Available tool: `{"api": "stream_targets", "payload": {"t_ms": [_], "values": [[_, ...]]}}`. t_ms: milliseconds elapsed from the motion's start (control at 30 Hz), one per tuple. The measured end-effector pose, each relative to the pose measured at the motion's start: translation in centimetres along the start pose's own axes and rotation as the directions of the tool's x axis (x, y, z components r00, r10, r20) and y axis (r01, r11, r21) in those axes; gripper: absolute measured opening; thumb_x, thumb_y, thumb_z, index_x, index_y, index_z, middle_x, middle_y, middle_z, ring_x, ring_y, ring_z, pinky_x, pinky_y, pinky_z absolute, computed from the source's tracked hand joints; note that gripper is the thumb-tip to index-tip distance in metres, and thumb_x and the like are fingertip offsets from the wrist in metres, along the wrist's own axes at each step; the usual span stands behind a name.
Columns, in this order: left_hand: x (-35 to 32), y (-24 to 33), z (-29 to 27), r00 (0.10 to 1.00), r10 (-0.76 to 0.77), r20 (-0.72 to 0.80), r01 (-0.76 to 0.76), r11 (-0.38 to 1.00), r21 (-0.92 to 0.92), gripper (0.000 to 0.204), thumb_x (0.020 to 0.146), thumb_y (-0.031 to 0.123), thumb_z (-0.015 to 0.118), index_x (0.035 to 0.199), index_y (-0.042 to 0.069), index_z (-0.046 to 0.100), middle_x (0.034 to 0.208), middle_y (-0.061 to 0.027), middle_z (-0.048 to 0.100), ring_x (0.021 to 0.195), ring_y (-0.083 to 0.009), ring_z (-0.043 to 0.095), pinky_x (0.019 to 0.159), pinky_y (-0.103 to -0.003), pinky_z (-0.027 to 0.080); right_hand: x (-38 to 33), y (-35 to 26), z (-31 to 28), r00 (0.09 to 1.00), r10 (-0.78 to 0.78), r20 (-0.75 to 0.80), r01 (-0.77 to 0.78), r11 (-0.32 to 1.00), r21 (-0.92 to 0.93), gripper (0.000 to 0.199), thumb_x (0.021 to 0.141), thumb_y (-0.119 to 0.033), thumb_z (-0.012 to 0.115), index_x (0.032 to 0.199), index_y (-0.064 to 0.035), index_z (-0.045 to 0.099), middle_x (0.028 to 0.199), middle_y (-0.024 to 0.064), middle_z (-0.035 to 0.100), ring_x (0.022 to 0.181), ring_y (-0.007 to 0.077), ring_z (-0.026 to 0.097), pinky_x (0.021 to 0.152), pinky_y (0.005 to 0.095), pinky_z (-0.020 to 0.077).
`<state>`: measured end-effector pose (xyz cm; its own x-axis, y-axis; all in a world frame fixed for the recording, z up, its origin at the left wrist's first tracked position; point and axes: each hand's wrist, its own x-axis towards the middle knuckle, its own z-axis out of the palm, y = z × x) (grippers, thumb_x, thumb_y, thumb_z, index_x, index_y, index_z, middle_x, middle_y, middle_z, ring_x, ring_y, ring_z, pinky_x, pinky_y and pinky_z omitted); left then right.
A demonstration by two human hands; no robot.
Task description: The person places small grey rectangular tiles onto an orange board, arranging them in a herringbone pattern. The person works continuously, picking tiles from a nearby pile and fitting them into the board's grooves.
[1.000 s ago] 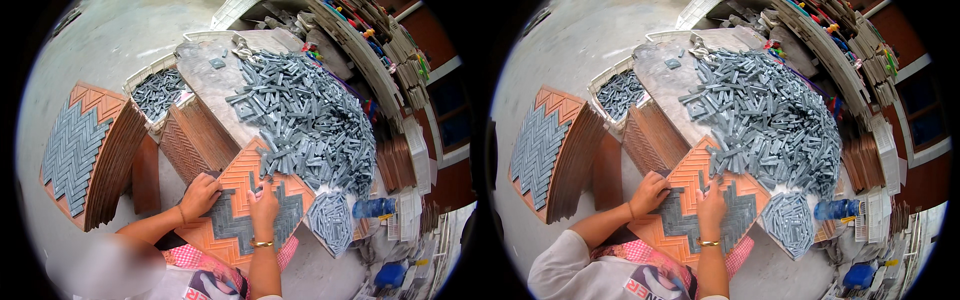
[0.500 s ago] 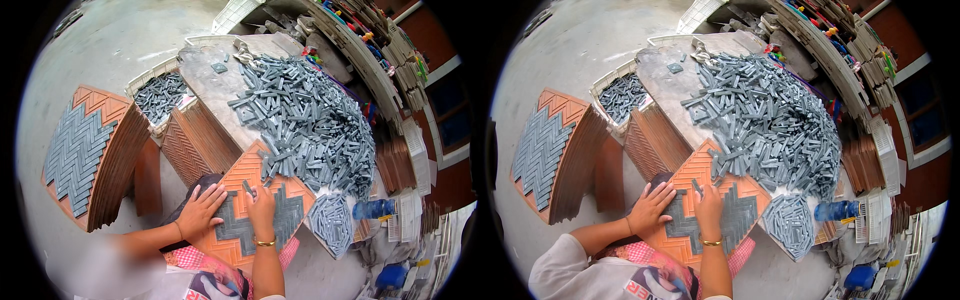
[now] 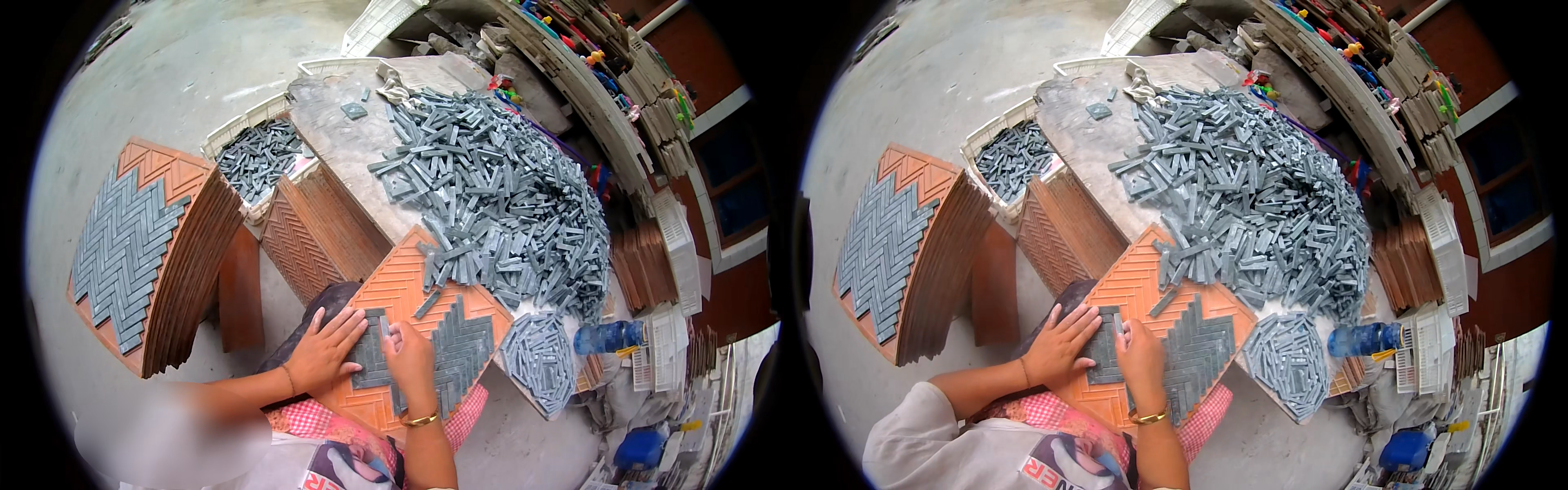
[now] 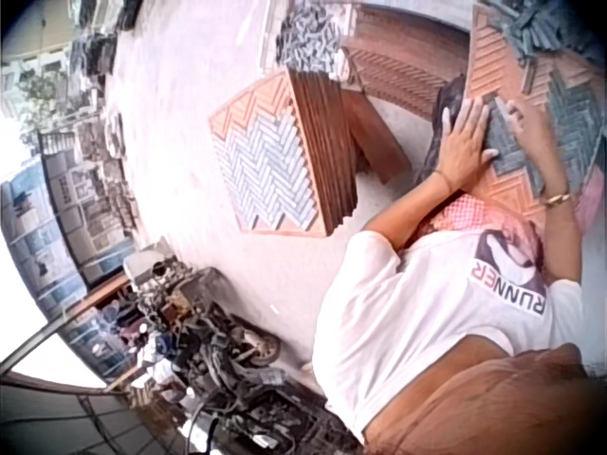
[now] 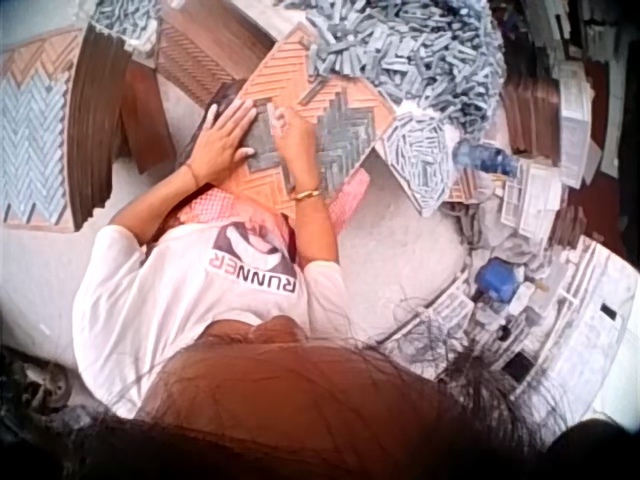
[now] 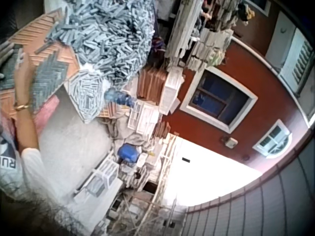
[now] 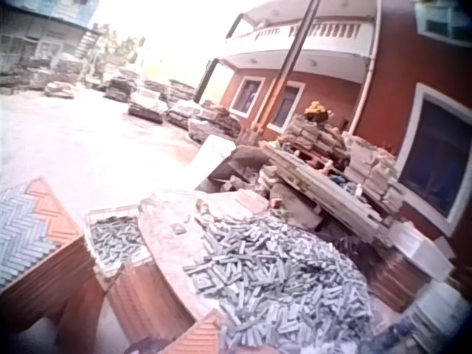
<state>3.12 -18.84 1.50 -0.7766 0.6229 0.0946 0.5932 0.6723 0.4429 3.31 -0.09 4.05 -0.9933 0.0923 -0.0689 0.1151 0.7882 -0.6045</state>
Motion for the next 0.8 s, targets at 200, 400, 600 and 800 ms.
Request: {"api": "stream_targets", "payload": {"t_ms": [200, 400, 600, 800], "values": [[0.0, 0.3, 0.0, 1.000, -0.023, 0.006, 0.023, 1.000, 0.015, 0.079, 0.079, 0.046, 0.061, 0.141, 0.006, 0.035, 0.150, -0.0080, 0.030, 0.140, -0.0229, 0.024, 0.111, -0.054, 0.016, -0.4, -0.8, -0.2, 0.998, -0.046, -0.038, 0.043, 0.996, -0.080, 0.017, 0.077, -0.004, 0.067, 0.094, -0.0018, 0.062, 0.079, 0.0121, 0.065, 0.069, 0.0250, 0.064, 0.062, 0.0355, 0.0501], [0.0, 0.3, 0.3, 1.000, -0.020, 0.004, 0.020, 1.000, -0.016, 0.080, 0.078, 0.049, 0.061, 0.141, 0.006, 0.036, 0.150, -0.0088, 0.030, 0.140, -0.0235, 0.024, 0.111, -0.054, 0.016, -0.4, -0.2, -0.3, 1.000, 0.003, -0.025, 0.000, 0.995, 0.096, 0.023, 0.081, -0.006, 0.064, 0.103, -0.0026, 0.061, 0.087, 0.0159, 0.063, 0.083, 0.0332, 0.062, 0.070, 0.0406, 0.0496], [0.3, 0.4, 0.6, 1.000, 0.012, -0.001, -0.012, 0.999, 0.035, 0.082, 0.079, 0.053, 0.057, 0.141, 0.005, 0.035, 0.150, -0.0091, 0.030, 0.140, -0.0238, 0.025, 0.111, -0.054, 0.016, -0.5, 0.1, 1.0, 0.982, -0.122, -0.146, 0.128, 0.991, 0.033, 0.021, 0.081, -0.006, 0.063, 0.102, -0.0023, 0.061, 0.086, 0.0151, 0.064, 0.080, 0.0335, 0.063, 0.070, 0.0412, 0.0493], [0.8, 1.7, 0.3, 0.998, 0.067, 0.009, -0.068, 0.995, 0.077, 0.081, 0.081, 0.054, 0.054, 0.142, 0.005, 0.034, 0.150, -0.0091, 0.030, 0.139, -0.0232, 0.027, 0.111, -0.054, 0.016, 0.3, 1.7, -0.2, 0.971, 0.002, -0.238, 0.044, 0.981, 0.187, 0.012, 0.082, -0.010, 0.065, 0.090, -0.0018, 0.061, 0.082, 0.0139, 0.064, 0.078, 0.0310, 0.063, 0.065, 0.0400, 0.0494]]}}
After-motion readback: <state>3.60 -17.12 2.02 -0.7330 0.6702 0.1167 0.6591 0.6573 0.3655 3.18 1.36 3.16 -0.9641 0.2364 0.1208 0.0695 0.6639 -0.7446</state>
